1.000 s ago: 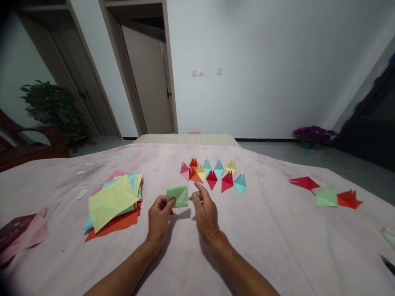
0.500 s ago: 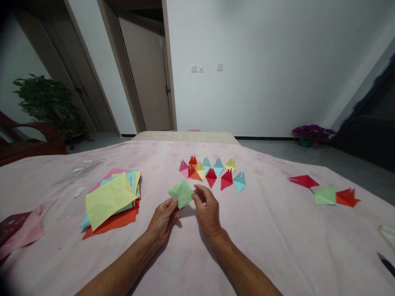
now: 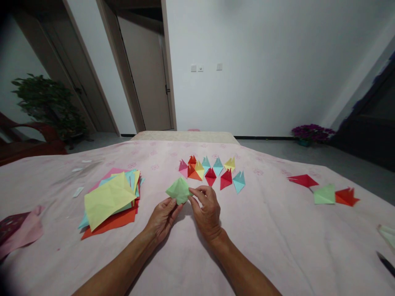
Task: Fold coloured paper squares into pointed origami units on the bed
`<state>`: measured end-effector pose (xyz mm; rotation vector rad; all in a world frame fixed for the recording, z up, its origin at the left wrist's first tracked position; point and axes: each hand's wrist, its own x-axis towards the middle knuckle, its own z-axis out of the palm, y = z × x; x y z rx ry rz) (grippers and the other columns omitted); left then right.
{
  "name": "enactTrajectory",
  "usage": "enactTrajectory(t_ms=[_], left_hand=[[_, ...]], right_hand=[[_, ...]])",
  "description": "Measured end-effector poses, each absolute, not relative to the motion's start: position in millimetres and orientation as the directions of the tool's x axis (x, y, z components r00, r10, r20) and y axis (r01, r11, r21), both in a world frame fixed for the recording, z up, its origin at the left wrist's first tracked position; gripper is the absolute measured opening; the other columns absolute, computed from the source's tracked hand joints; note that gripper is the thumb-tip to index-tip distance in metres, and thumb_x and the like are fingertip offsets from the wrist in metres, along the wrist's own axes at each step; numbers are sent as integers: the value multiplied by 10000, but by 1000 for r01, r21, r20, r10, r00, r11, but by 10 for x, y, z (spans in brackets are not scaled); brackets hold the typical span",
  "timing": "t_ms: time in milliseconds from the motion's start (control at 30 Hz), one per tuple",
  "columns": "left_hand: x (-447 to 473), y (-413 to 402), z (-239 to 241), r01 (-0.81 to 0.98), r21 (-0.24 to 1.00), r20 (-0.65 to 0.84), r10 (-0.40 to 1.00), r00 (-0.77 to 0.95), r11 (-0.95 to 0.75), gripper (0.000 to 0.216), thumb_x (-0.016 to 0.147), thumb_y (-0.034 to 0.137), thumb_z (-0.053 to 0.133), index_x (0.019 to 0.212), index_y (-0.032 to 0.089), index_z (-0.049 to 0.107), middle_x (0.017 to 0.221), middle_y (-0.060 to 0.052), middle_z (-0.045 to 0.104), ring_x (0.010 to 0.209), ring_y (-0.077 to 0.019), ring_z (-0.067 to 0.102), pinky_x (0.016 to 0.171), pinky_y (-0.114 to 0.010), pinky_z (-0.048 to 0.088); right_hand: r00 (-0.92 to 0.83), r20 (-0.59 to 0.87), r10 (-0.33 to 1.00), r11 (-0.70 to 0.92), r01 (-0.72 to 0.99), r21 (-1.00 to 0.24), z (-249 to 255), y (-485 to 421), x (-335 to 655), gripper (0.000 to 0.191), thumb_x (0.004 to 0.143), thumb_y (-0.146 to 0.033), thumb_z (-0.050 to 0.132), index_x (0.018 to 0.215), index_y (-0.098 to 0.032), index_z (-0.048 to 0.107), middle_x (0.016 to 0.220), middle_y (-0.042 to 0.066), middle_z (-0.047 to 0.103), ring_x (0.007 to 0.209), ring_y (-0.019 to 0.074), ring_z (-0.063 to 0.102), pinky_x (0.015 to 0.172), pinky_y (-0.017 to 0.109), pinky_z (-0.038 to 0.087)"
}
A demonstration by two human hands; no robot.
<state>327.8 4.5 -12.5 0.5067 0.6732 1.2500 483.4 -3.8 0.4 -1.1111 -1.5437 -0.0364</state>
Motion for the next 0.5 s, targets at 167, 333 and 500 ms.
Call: enactTrajectory(t_ms=[167, 333, 500], left_hand=[[3272, 56, -122, -711, 661, -167, 970, 175, 242, 207, 715, 159, 821, 891, 105, 726, 964, -73, 744, 853, -125, 694, 841, -213, 575], [3287, 73, -134, -713, 659, -150, 971, 186, 238, 228, 702, 155, 830, 892, 101, 716, 936, -78, 749, 827, -135, 702, 823, -211, 575], [3252, 81, -127, -691, 667, -136, 958, 253, 277, 279, 683, 191, 853, 906, 91, 718, 916, -82, 748, 797, -142, 702, 761, -208, 591]], right_hand=[[81, 817, 571, 569, 678, -465, 29, -60, 4838, 216, 863, -185, 653, 1051, -269, 718, 964, 65, 616, 919, 211, 594, 805, 365, 534], [23, 828, 560, 620, 651, -438, 39, -76, 4850, 202, 847, -172, 651, 1017, -262, 713, 942, 67, 621, 908, 213, 607, 783, 369, 545], [-108, 828, 551, 723, 557, -408, 86, -81, 4890, 216, 884, -120, 578, 1007, -255, 692, 951, 67, 673, 909, 195, 640, 783, 350, 556]])
